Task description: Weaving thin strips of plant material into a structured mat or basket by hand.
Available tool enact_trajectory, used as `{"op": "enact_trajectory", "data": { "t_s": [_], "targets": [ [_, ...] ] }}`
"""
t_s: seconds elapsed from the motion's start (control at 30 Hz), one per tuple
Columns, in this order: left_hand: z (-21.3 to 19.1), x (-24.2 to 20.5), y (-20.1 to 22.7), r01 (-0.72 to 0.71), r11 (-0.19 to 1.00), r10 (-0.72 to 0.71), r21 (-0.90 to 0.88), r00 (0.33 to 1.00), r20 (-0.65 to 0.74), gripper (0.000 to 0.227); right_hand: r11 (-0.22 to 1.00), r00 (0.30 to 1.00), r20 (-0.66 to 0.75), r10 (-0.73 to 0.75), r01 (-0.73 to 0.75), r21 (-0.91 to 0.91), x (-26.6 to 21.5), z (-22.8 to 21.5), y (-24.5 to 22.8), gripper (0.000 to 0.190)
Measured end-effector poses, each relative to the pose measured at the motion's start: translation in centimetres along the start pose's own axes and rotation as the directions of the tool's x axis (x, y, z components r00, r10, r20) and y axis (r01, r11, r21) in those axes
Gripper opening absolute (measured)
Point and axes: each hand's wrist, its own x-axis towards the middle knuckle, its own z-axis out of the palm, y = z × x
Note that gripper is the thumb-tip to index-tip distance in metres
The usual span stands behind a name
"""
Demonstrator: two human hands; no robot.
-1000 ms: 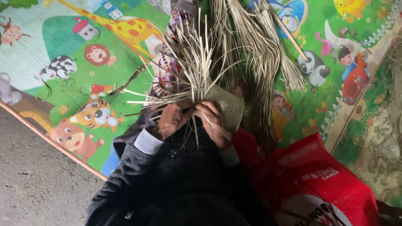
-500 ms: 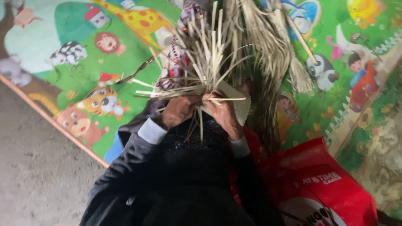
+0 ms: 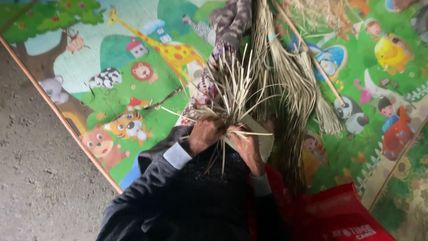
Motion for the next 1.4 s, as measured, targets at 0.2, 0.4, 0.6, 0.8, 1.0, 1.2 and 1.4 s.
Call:
{"op": "enact_trajectory", "data": {
  "t_s": [0.2,0.4,0.6,0.8,1.0,1.2,1.4],
  "targets": [
    [-1.9,-0.7,1.2,0.324,0.844,-0.168,-0.428,0.917,0.362,0.023,1.000,0.999,0.047,0.023,-0.022,-0.017,0.3,-0.1,0.5,0.007],
    [-1.0,-0.6,1.0,0.451,0.637,-0.171,-0.625,0.873,0.456,0.015,0.993,0.998,0.058,-0.031,0.038,-0.112,-0.1,0.1,0.3,0.010],
    [-3.8,-0.8,1.7,0.589,0.193,-0.176,-0.785,0.808,0.562,0.026,0.294,0.939,0.205,0.278,-0.286,0.912,-1.5,0.3,-1.2,0.015],
    [-3.1,-0.5,0.1,0.120,0.505,0.086,-0.855,0.978,0.188,0.023,0.950,0.974,-0.083,-0.213,0.186,-0.252,-1.5,0.7,-1.5,0.006],
    [-2.1,-0.9,0.3,0.069,0.726,0.052,-0.685,0.987,0.155,0.017,0.953,0.998,0.057,-0.001,0.018,-0.304,-0.2,0.6,-1.5,0.014],
    [-0.6,-1.5,0.3,0.110,0.726,-0.021,-0.679,0.990,0.138,0.013,0.950,0.953,0.035,0.301,-0.297,-0.096,0.3,0.4,-0.8,0.031],
    [-2.0,-1.2,0.3,0.146,0.675,-0.056,-0.723,0.988,0.147,0.017,0.980,0.999,0.041,0.027,-0.019,-0.200,-0.6,0.4,-1.1,0.008]
  ]
}}
